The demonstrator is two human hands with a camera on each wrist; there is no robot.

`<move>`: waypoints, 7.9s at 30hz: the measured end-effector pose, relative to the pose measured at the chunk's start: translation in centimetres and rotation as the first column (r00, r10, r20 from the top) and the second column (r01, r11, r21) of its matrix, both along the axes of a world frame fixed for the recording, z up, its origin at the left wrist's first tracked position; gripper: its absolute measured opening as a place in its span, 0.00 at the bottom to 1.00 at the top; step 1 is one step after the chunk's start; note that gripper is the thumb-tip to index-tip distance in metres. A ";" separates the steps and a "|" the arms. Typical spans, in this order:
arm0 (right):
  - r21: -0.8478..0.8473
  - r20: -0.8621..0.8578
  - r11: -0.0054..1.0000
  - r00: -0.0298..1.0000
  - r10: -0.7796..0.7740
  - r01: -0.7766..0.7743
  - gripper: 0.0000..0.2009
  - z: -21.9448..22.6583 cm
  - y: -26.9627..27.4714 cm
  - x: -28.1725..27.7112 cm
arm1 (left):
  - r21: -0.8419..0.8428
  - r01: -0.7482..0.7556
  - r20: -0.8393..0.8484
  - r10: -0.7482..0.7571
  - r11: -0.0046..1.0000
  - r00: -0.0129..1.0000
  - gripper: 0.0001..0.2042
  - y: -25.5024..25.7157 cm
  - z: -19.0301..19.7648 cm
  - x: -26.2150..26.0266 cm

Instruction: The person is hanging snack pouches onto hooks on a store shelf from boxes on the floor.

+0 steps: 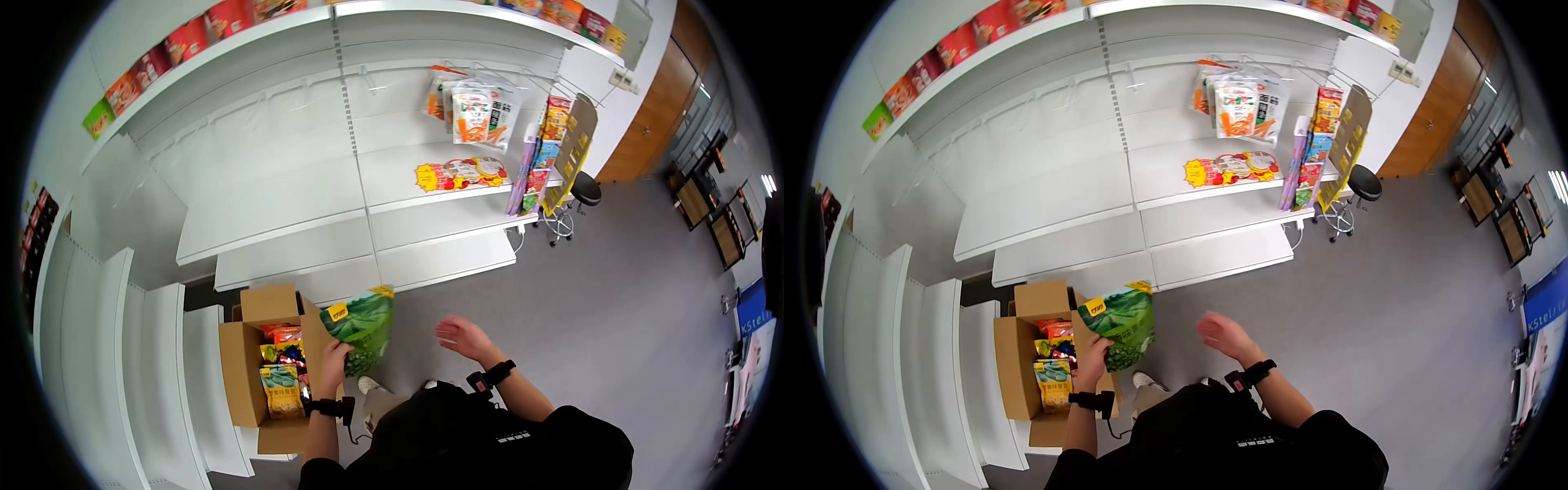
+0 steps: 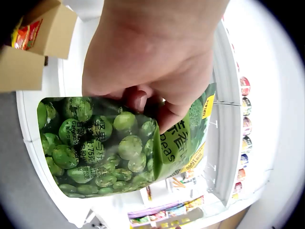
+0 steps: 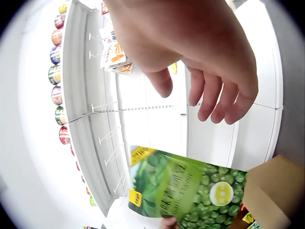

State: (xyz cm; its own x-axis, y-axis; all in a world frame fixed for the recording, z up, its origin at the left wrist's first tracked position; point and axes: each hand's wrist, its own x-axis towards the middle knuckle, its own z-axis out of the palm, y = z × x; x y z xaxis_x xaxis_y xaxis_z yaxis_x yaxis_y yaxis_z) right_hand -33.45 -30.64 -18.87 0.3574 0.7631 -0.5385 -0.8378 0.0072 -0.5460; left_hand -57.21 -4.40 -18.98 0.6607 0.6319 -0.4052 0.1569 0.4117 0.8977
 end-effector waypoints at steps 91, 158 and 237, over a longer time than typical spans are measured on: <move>-0.122 0.727 0.910 0.659 -0.191 0.397 0.22 5.0 43.0 34.4 | -0.132 -0.614 -0.065 0.611 0.778 0.789 0.15 8.2 2.7 12.6; -0.499 -0.224 0.763 0.912 0.344 -0.411 0.18 -8.8 35.0 -12.0 | 0.233 0.162 -0.945 0.184 0.959 0.272 0.12 16.9 -33.4 -29.3; 0.263 0.627 0.941 0.703 -0.336 0.214 0.11 16.0 33.5 27.1 | 0.191 0.351 0.216 -0.387 0.917 0.896 0.14 21.3 11.9 35.1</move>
